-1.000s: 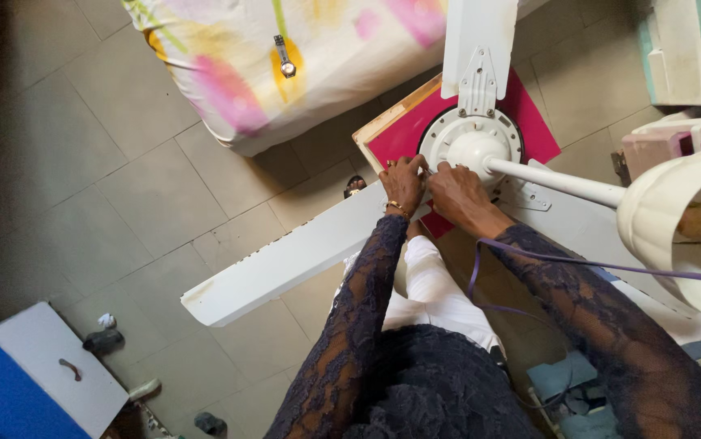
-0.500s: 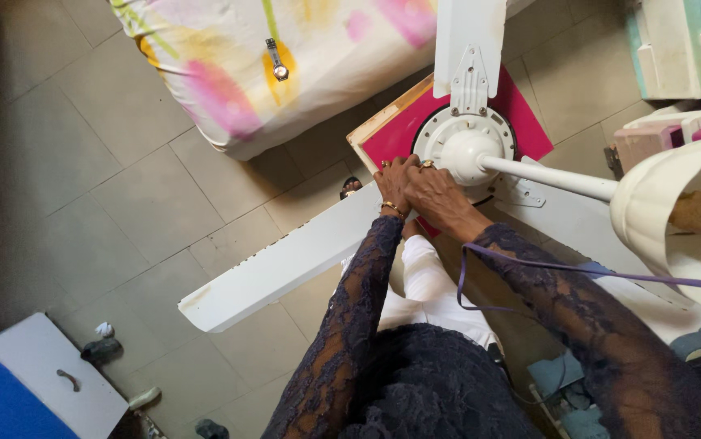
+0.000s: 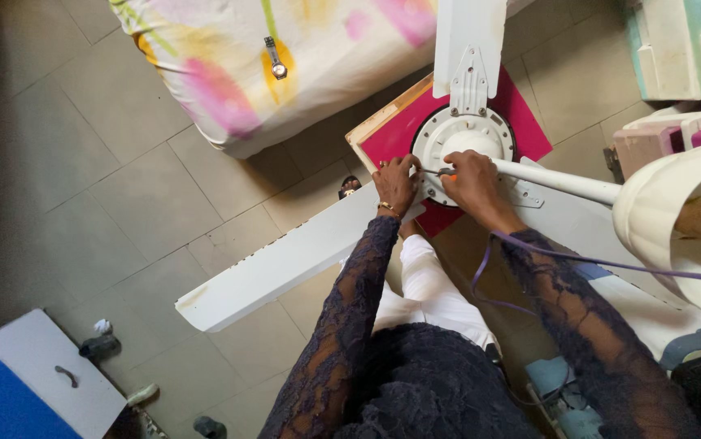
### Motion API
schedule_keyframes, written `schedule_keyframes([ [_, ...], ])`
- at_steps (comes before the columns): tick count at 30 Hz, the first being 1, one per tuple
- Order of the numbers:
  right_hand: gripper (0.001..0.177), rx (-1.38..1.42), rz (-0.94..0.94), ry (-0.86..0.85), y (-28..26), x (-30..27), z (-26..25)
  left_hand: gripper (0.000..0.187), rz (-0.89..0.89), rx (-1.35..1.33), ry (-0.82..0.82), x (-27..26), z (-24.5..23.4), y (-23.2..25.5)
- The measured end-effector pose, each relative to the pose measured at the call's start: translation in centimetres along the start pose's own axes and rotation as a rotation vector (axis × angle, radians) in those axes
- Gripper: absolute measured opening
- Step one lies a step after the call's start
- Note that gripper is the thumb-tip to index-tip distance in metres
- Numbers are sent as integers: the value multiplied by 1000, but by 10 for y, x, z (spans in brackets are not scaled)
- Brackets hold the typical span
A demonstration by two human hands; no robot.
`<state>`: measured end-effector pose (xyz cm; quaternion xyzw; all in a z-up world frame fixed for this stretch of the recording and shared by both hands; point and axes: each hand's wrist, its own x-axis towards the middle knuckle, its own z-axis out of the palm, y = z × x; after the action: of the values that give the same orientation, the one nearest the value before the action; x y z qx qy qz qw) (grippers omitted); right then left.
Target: The person uses a screwdriver to loosen and remove screws from the mounting bracket of a ceiling fan blade. After removing the screws, the person detaches the blade from the fan hub and sets it aside.
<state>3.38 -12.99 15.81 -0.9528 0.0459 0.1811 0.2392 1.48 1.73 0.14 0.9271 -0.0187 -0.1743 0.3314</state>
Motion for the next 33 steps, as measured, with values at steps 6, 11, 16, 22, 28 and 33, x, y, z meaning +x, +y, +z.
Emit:
schedule_keyframes([
  [6, 28, -58, -34, 3, 8, 0, 6, 45, 0, -68, 17, 6, -2, -4],
  [11, 23, -51, -7, -39, -6, -2, 2, 57, -74, -30, 24, 4, -8, -3],
  [16, 20, -106, -1, -71, -10, -3, -3, 47, -156, 37, -125, 8, -12, -5],
  [22, 16, -321, -75, -147, -16, -4, 13, 46, -143, 8, -106, 14, -8, -10],
  [28, 10, -405, -343, -169, -14, -3, 13, 43, -131, -11, -102, 14, -3, -13],
  [33, 8, -608, -570, -183, -13, -3, 15, 40, -111, -37, -90, 12, -3, -15],
])
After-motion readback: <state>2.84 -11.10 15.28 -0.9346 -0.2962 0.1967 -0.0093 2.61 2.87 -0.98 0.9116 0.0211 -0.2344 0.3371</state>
